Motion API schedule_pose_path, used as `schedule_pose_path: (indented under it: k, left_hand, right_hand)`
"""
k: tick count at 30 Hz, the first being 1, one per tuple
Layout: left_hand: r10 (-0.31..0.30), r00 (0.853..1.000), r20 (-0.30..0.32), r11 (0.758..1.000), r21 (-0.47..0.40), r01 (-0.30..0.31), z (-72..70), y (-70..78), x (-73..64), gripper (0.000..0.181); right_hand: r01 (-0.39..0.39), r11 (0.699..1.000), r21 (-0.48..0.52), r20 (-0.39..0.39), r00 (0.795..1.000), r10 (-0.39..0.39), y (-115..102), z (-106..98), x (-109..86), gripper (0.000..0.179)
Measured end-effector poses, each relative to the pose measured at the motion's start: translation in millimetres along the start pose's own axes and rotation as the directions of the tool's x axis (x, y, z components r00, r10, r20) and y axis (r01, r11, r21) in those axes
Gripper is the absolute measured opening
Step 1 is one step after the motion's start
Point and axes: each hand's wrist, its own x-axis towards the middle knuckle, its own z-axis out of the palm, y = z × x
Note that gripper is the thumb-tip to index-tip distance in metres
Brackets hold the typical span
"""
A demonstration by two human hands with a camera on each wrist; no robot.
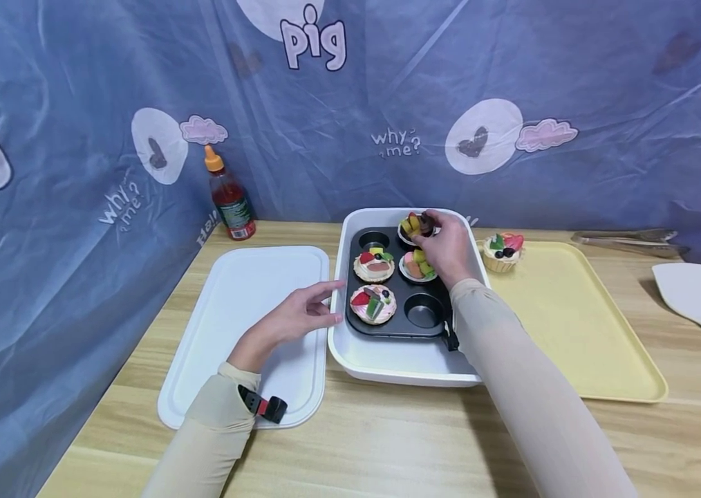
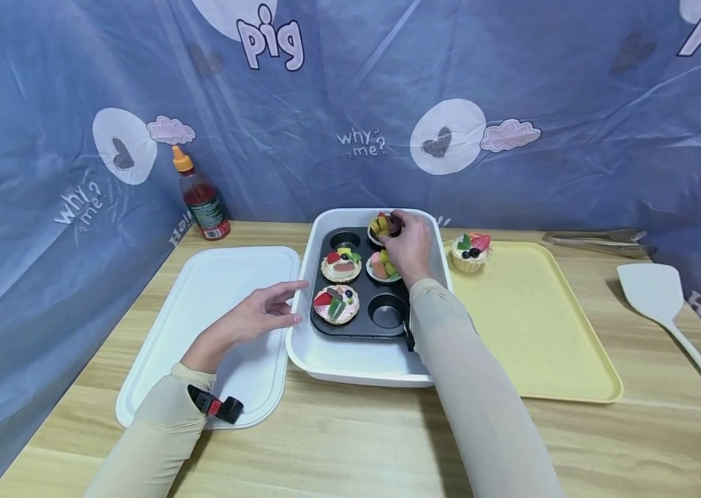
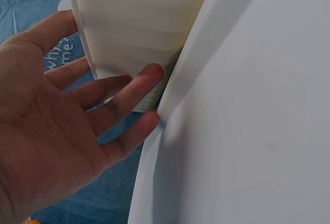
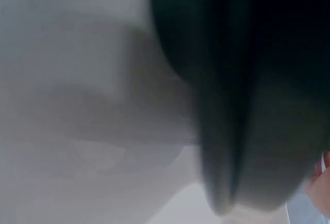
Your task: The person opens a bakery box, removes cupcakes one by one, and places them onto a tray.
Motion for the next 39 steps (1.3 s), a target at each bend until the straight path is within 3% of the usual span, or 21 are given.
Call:
schedule_pose_path:
  k: [9,13,20,29,34,39]
  left_hand:
    - [0.038,0.999,-0.002,0.999,-0.001,-0.038,-2.7,0.3,-1.6,0.065]
    - [0.027,1.000,-0.006,1.000,0.001,-0.027,-3.3,-0.3,-1.3,0.065]
    - [0.007,1.000,-0.011,1.000,0.004,-0.007,-3.1,-2.6,-0.7,0.065]
    - [0.032,0.999,-0.003,0.999,-0.015,-0.032,-0.6,-3.7,-0.6,0.065]
    - [0.002,1.000,-0.007,1.000,-0.022,-0.002,1.5,-2.6,0.4,0.064]
    - [0.014,1.000,0.000,1.000,-0.011,-0.014,2.0,-1.1,-0.2,0.064]
  right_hand:
    - [-0.030,0.998,0.060,-0.064,0.997,0.034,-7.9,-2.8,1.3,0.052]
    - [-0.064,0.994,0.090,-0.080,0.994,0.071,-9.2,-5.6,2.5,0.052]
    - [-0.092,0.989,0.117,-0.087,0.991,0.103,-11.6,-12.8,2.8,0.052]
    - [-0.168,0.971,0.173,-0.083,0.979,0.184,-16.9,-28.9,-2.6,0.055]
    - [-0.175,0.963,0.204,-0.089,0.976,0.197,-17.4,-36.4,-5.7,0.054]
    - [-0.174,0.958,0.230,-0.096,0.975,0.200,-16.8,-40.9,-8.6,0.053]
